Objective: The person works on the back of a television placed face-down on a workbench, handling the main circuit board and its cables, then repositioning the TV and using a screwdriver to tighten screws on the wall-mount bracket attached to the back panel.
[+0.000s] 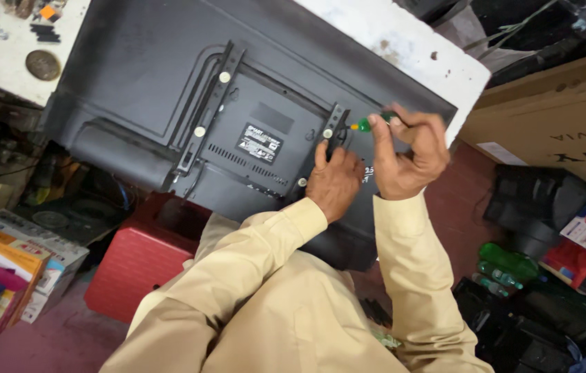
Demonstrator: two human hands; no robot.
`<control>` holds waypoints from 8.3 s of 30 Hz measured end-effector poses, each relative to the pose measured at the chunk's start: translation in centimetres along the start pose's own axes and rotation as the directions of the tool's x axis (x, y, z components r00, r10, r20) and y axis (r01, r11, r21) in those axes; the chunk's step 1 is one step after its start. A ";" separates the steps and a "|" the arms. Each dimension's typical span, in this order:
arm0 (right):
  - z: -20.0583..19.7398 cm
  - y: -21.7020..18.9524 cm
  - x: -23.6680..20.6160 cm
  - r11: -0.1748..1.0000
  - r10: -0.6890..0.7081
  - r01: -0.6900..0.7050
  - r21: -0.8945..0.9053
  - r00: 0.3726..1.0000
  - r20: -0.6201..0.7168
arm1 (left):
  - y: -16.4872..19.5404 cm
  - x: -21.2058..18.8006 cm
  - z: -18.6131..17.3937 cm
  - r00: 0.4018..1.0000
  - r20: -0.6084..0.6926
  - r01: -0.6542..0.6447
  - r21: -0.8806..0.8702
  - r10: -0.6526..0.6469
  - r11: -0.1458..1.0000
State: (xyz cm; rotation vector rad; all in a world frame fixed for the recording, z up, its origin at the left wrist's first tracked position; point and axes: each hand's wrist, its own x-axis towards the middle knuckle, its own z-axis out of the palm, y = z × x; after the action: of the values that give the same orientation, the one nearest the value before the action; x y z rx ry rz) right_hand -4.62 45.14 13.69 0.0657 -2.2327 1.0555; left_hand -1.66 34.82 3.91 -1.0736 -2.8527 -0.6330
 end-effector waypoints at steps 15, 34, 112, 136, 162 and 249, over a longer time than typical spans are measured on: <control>0.3 -0.8 -0.6 0.988 -0.002 0.010 -0.155 0.999 0.048 | -9.0 -14.4 -4.3 0.847 0.429 0.404 -0.903 -0.315 -0.142; 1.8 -2.0 0.0 0.955 -0.087 0.087 -0.284 0.996 0.014 | -16.0 -17.4 -8.0 0.752 0.615 0.571 -0.787 -0.237 -0.233; 1.4 -2.3 -1.2 0.980 -0.045 0.011 -0.199 0.985 -0.167 | -5.3 -14.5 -6.0 0.764 0.622 0.554 -0.768 -0.173 -0.321; 2.5 0.9 -2.5 0.988 0.153 -0.152 0.025 0.985 -0.074 | -5.4 -14.9 -5.9 0.709 0.657 0.514 -0.730 -0.256 -0.451; -14.7 -11.4 -23.6 0.825 0.561 -0.428 0.369 0.699 -0.443 | 4.9 -15.1 0.8 0.589 0.808 0.702 -0.506 0.009 -0.500; -10.6 -8.7 -18.6 0.891 0.276 -0.400 -0.214 0.853 -0.444 | 1.0 1.4 1.8 0.993 0.117 0.072 -0.444 -0.022 0.893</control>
State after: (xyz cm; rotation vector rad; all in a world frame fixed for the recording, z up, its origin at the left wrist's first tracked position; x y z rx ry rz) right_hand 18.31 42.57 13.57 -0.6524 -2.0273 0.7981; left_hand -1.87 37.08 2.82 -1.1143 -2.9046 -1.3284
